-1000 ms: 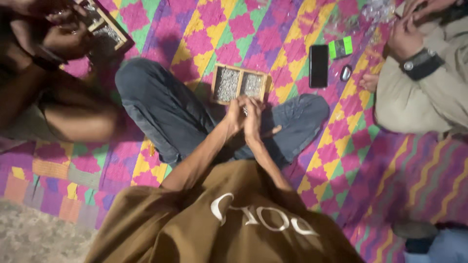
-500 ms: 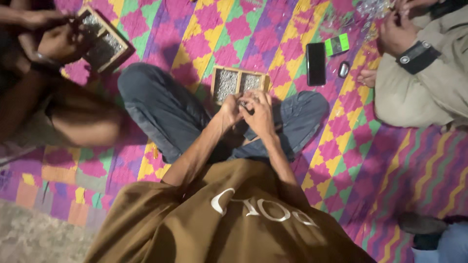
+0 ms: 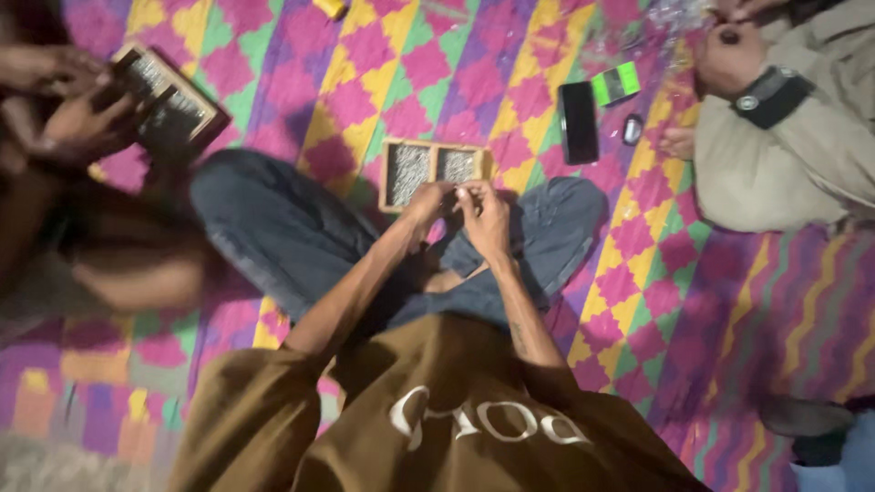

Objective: The person sits cross-legged on a mat and uses both hands to pick small metallic components from a divided wooden tray. They repeatedly pick up, inspect, and place the components back into the tray while other people work nearby.

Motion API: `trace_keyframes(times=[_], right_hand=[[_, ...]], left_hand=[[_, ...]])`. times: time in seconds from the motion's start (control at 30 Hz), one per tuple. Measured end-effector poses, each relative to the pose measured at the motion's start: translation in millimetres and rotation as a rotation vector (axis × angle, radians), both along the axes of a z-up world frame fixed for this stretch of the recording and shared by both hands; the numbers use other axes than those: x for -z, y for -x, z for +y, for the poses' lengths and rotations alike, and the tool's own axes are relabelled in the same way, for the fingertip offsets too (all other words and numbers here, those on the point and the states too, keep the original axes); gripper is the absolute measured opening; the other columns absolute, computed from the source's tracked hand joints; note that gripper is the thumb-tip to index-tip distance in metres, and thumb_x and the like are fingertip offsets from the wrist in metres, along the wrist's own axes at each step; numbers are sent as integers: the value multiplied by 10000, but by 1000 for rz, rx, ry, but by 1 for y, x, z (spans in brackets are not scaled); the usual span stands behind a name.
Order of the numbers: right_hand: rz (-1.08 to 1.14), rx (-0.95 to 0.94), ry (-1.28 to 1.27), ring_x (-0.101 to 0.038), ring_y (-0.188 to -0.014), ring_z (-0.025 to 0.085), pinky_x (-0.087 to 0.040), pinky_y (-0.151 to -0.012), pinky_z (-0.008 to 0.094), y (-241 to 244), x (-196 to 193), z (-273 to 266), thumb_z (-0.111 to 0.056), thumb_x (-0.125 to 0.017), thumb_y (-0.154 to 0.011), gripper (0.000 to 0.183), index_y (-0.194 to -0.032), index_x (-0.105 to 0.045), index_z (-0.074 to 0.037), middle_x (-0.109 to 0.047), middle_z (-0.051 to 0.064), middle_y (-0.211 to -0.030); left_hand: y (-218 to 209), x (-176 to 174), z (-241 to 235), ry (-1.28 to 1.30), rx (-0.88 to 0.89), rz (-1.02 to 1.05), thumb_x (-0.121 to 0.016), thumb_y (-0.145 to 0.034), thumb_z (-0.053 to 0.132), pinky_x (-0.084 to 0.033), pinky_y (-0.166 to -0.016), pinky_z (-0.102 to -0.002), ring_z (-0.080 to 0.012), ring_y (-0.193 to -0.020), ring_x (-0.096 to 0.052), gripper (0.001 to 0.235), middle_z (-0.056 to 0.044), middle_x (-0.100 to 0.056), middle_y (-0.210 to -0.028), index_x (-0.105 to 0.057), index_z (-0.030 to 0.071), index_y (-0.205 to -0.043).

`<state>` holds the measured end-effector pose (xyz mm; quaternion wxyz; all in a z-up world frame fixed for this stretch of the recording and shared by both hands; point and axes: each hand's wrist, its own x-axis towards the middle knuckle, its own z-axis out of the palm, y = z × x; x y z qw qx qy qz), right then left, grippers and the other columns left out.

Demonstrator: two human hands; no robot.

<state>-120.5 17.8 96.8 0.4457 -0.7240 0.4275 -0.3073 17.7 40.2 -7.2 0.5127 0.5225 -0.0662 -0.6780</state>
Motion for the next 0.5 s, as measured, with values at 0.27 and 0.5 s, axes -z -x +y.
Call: trace_keyframes(times=[0.27, 0.5], right_hand=[[61, -17, 264, -730, -864, 187, -582, -731, 352, 24, 42, -13, -155, -635, -1043, 151, -1105, -635, -17, -746, 123, -946], [-37, 86, 122, -713, -806, 130, -560, -675, 277, 15, 31, 7, -153, -618, -1044, 151, -1115, -643, -22, -741, 78, -928]], left_hand=[[11, 22, 14, 180, -37, -181, -747, -929, 179, -521, -617, -244, -118, -676, -643, 181, -70, -725, -791, -767, -1, -944], [5, -18, 11, 143, -13, -108, -780, -901, 171, -506, -589, -212, -83, -661, -643, 229, -46, -741, -803, -773, -28, -1014]])
